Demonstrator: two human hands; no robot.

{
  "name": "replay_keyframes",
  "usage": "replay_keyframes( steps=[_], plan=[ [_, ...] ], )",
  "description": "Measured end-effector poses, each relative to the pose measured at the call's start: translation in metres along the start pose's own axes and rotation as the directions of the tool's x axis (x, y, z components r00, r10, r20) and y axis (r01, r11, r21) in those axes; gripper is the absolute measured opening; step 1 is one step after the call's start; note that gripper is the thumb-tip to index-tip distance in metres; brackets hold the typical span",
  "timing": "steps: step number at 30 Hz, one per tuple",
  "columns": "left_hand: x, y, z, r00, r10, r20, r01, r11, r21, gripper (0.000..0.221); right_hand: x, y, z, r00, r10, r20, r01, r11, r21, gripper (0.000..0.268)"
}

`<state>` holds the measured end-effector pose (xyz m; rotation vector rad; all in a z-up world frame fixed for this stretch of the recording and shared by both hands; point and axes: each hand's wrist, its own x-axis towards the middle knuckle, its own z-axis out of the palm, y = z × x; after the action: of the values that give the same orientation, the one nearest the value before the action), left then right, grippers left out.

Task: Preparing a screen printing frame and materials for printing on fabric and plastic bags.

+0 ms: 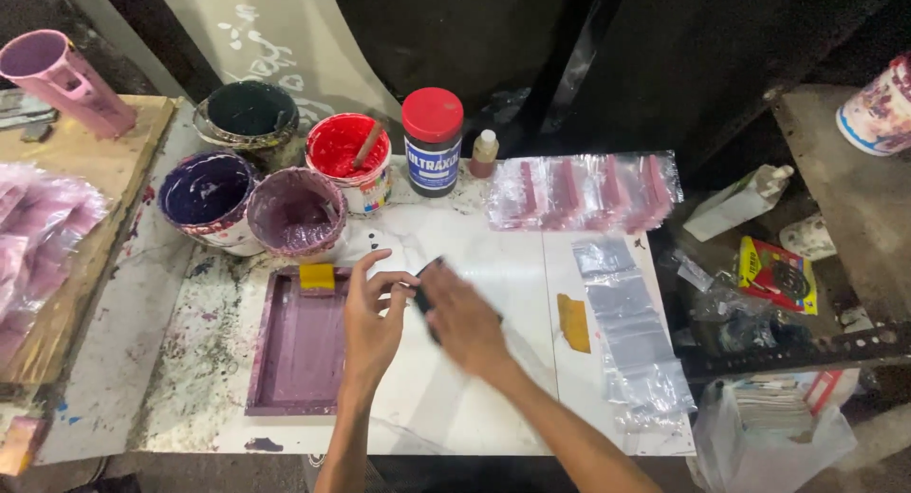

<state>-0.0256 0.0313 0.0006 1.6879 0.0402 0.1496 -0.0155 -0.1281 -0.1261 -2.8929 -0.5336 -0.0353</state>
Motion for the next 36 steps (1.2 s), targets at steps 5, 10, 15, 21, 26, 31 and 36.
replay_keyframes(
  steps=[5,10,15,21,26,31,36],
  plan=[
    [0.002,0.000,0.003,0.995,-0.079,0.058,0.080,0.997,-0.019,0.039,-0.077,-0.063,-0.066,0.895,-0.439,0.079,0.377,0.839,0.392,0.057],
    [0.001,-0.002,0.003,0.988,-0.130,0.082,0.132,0.991,-0.018,0.037,-0.068,0.002,-0.055,0.958,-0.260,0.121,0.205,0.916,0.345,0.059],
    [-0.009,-0.001,-0.001,0.976,-0.191,0.101,0.188,0.981,0.040,0.037,-0.025,0.051,-0.055,0.973,0.225,0.048,-0.230,0.955,0.189,0.061],
    [-0.010,-0.009,0.018,0.985,-0.129,0.112,0.129,0.992,0.005,0.036,-0.057,-0.007,-0.056,0.996,-0.062,0.068,0.038,0.952,0.304,0.072],
    [-0.014,0.004,0.030,0.951,-0.194,0.243,0.182,0.981,0.070,0.040,-0.080,0.026,-0.036,0.996,0.080,0.045,-0.089,0.966,0.243,0.068],
    [-0.012,-0.001,0.019,0.976,-0.151,0.159,0.143,0.988,0.063,0.041,-0.045,0.048,-0.053,0.843,0.530,0.090,-0.535,0.843,0.050,0.070],
    [-0.015,0.013,0.007,0.986,-0.155,0.055,0.154,0.988,0.024,0.036,0.007,0.019,-0.053,0.907,0.393,0.154,-0.404,0.914,0.048,0.066]
  ],
)
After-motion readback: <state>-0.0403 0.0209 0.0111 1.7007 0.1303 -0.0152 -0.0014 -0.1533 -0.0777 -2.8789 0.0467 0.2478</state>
